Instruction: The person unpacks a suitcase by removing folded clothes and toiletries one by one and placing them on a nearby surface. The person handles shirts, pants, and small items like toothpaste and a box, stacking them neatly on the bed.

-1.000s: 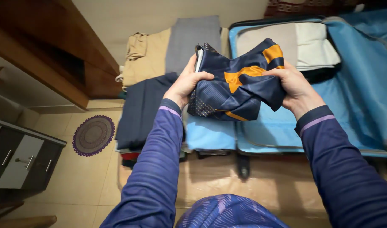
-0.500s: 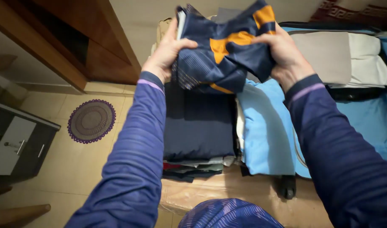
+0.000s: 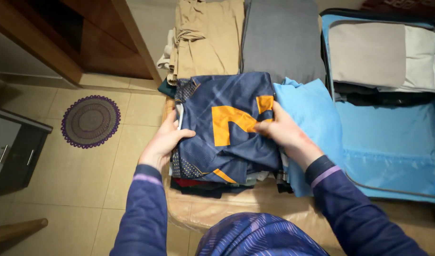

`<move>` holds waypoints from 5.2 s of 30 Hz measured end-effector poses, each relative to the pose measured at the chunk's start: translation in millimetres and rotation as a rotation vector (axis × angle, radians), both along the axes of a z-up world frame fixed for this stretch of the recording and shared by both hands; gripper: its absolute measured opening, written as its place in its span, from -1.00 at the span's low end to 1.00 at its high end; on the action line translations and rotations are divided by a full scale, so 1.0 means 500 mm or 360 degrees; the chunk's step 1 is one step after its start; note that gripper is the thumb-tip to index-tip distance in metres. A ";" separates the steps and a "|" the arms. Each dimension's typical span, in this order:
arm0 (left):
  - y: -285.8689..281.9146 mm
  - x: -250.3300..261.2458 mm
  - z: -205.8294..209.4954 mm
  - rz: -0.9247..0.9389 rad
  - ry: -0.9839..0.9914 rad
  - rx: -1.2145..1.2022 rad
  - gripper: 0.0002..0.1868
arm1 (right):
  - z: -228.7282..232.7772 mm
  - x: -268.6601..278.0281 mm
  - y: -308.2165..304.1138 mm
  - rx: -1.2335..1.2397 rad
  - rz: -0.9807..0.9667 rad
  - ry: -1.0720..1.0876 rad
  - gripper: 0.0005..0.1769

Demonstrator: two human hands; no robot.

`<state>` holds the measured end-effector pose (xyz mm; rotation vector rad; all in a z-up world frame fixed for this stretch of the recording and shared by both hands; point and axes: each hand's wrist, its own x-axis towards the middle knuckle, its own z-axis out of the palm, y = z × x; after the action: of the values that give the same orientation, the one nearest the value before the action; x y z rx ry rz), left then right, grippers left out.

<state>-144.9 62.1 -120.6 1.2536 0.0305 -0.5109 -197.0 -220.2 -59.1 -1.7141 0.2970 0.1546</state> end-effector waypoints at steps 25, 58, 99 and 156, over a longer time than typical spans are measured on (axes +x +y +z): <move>-0.190 -0.032 -0.026 -0.0069 -0.1368 0.1917 -0.46 | -0.073 -0.028 0.026 -0.1336 0.0696 -0.0815 0.01; -1.218 0.005 0.085 -0.0785 -0.1765 0.2280 -0.15 | -0.166 -0.081 -0.956 0.1170 -0.1192 0.0108 0.32; -1.108 0.299 0.028 -0.0809 -0.1869 0.2240 -0.50 | -0.134 0.021 -0.803 0.0793 -0.0233 0.0491 0.20; -0.106 0.431 0.158 0.0253 -0.0491 -0.0605 -0.46 | 0.115 0.524 -0.131 0.1429 0.0413 -0.0108 -0.51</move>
<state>70.4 9.3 -41.5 0.9355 -0.2166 -0.1694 65.0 -286.0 -1.5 -0.8539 -0.0580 0.3580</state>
